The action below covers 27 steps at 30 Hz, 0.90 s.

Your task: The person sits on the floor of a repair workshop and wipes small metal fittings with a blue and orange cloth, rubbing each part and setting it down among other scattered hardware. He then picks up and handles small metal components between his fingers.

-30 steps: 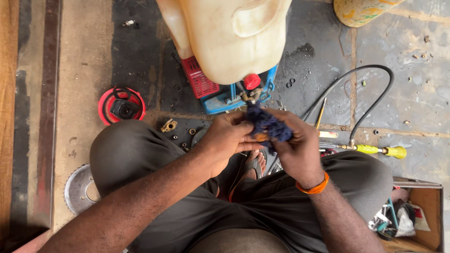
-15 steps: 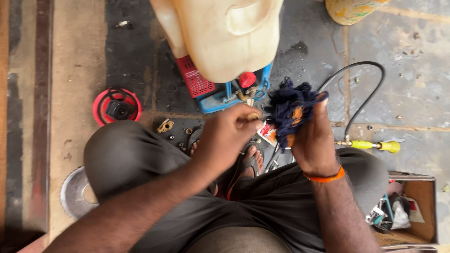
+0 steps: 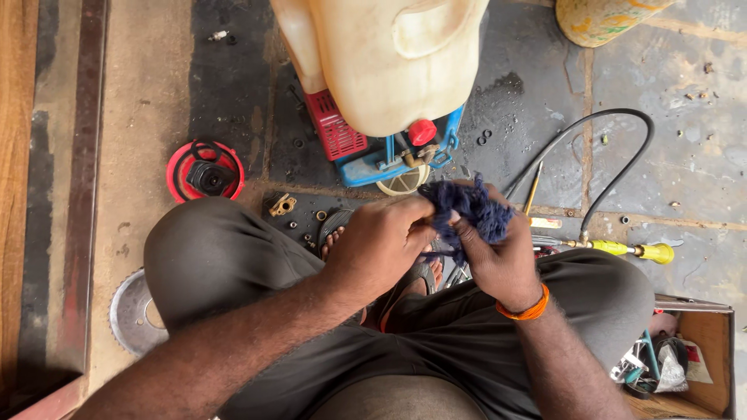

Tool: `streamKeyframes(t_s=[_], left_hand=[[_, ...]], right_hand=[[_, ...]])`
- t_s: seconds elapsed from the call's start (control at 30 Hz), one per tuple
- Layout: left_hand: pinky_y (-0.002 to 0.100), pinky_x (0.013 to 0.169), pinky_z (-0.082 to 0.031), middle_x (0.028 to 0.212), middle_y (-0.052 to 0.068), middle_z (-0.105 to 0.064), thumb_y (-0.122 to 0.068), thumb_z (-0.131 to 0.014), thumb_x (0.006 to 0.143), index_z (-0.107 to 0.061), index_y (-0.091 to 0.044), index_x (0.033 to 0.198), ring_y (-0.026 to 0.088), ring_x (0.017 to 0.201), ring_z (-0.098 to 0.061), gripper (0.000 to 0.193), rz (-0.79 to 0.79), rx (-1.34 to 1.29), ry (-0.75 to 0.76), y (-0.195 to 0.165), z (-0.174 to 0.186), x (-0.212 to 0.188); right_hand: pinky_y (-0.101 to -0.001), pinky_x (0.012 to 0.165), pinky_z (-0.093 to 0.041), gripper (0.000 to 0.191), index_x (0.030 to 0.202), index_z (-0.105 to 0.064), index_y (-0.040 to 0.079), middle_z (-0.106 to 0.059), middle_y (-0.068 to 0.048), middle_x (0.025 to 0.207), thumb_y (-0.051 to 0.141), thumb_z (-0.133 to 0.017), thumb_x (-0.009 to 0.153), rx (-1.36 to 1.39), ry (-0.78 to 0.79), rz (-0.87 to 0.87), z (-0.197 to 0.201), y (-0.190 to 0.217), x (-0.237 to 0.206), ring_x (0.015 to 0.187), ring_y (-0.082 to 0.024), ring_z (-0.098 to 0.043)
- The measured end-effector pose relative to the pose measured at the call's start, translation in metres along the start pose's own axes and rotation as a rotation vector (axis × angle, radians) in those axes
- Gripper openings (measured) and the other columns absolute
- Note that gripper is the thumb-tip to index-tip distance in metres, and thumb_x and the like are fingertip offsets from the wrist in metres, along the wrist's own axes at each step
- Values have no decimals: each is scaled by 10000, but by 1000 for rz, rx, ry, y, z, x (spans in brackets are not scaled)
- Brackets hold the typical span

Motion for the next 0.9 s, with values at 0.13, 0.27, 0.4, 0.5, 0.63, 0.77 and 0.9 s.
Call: streamKeyframes(t_s=[0.13, 0.27, 0.4, 0.5, 0.63, 0.77, 0.9], left_hand=[[386, 761, -579, 978, 99, -738, -115, -762, 915, -718, -45, 1092, 273, 880, -725, 196, -225, -11, -76, -10, 15, 0], [389, 828, -586, 1024, 82, -707, -88, -751, 912, -707, -43, 1106, 259, 960, -706, 204, -284, 164, -131, -14, 18, 2], [394, 944, -588, 1150, 109, -658, -45, -713, 861, -672, -11, 1128, 286, 1084, -694, 273, -457, 320, -139, -18, 21, -2], [387, 889, -575, 1163, 111, -636, -84, -733, 944, -677, 19, 1220, 278, 1056, -681, 300, -668, 415, -172, -22, 30, -13], [403, 929, -576, 1202, 98, -611, -97, -750, 1014, -632, -34, 1135, 255, 1086, -663, 180, -823, 424, -245, -26, 38, -21], [408, 942, -578, 1184, 82, -609, -115, -757, 1020, -600, -66, 1087, 247, 1086, -664, 177, -779, 401, -203, -25, 36, -21], [432, 951, -580, 1185, 99, -601, -121, -758, 993, -575, -61, 1086, 265, 1089, -660, 214, -771, 449, -195, -23, 33, -22]], right_hand=[[-293, 874, -548, 264, 1246, -638, -6, -721, -66, 1071, 143, -590, 1035, 340, -112, -180, 12, -7, 11, 969, -121, -649], [-334, 909, -560, 245, 1235, -642, 17, -720, -85, 1120, 106, -480, 1074, -117, -54, 63, 24, 4, 4, 1045, -183, -684], [-337, 903, -499, 310, 1270, -609, -16, -667, -64, 1114, 160, -645, 1017, 354, 8, -229, -8, -20, -11, 1012, -150, -583], [-378, 909, -537, 338, 1234, -619, -19, -711, -94, 1104, 250, -600, 1031, 741, -146, -516, 2, -38, -12, 1011, -213, -671], [-377, 957, -512, 459, 1351, -570, -21, -671, -96, 1210, 328, -611, 1055, 806, -85, -362, 20, -31, -11, 1094, -202, -639], [-411, 970, -547, 579, 1339, -565, -22, -686, -132, 1225, 450, -575, 1005, 907, -51, -394, 17, -23, -21, 1103, -240, -674], [-416, 904, -558, 603, 1345, -577, -34, -706, -159, 1194, 468, -599, 1012, 991, 76, -355, 7, -16, -25, 1045, -258, -693]])
Point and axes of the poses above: each hand's wrist, its own x-axis towards the middle knuckle, its own z-axis out of the back of the hand, y = z × x, the point moved 3 cm from there along x, towards the middle knuckle
